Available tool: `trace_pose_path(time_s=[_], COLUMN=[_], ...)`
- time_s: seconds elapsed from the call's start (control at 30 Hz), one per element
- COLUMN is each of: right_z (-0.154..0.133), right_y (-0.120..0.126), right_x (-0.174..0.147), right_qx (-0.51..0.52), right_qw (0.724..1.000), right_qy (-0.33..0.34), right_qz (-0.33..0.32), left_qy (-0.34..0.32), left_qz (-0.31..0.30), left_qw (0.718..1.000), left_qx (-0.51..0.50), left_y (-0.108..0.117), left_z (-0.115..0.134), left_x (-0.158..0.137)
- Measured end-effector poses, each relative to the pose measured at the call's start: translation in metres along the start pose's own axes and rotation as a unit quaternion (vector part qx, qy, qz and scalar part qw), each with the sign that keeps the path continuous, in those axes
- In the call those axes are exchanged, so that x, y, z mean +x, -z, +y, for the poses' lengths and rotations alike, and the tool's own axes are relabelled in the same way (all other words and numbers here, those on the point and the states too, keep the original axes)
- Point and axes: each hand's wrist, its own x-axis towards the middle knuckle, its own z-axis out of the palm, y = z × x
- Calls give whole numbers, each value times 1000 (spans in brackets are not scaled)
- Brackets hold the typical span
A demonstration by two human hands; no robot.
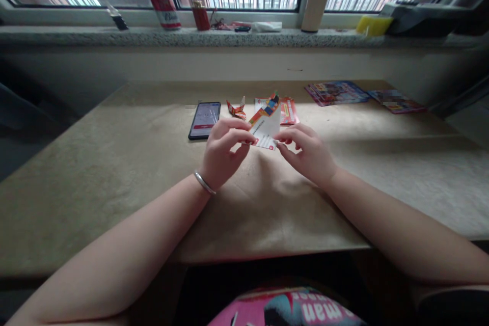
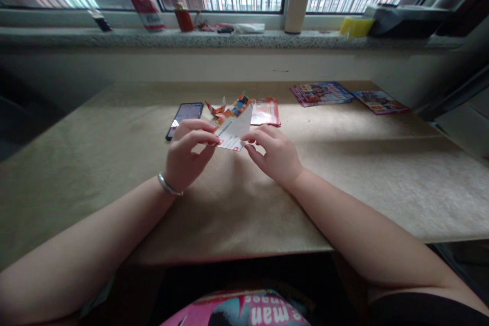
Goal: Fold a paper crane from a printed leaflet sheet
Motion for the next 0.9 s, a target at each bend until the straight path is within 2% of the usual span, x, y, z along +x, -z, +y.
trace_pose_path(time_s=[0.1, 0.17, 0.3, 0.4, 0.5, 0.6, 0.73, 0.9], right_z=[3, 6, 13, 17, 19, 19, 18, 22], right_y=[-3, -5, -9, -11, -13, -14, -14, -14], right_x=[0, -1, -2, -2, -2, -1, 0, -1], right_qx=[26, 55, 119, 155, 192, 247, 300, 288], right_qw=[999, 995, 974, 959, 937, 902, 874, 882], right_qy=[-35, -84, -192, -237, -291, -354, -381, -372], right_qz=[-21, -20, -15, -12, -14, -24, -31, -25], left_qy=[-38, -68, -120, -132, -158, -186, -201, -144], left_qz=[-24, -46, -115, -167, -201, -222, -242, -280], left_qw=[998, 993, 980, 968, 959, 951, 944, 946], left_qx=[50, 81, 112, 132, 125, 105, 100, 74], left_y=[0, 0, 0, 0, 0, 0, 1, 1], left_z=[1, -1, -5, -4, -2, 0, 2, 6], left_x=[-3, -5, -5, -3, -2, 0, -1, -2])
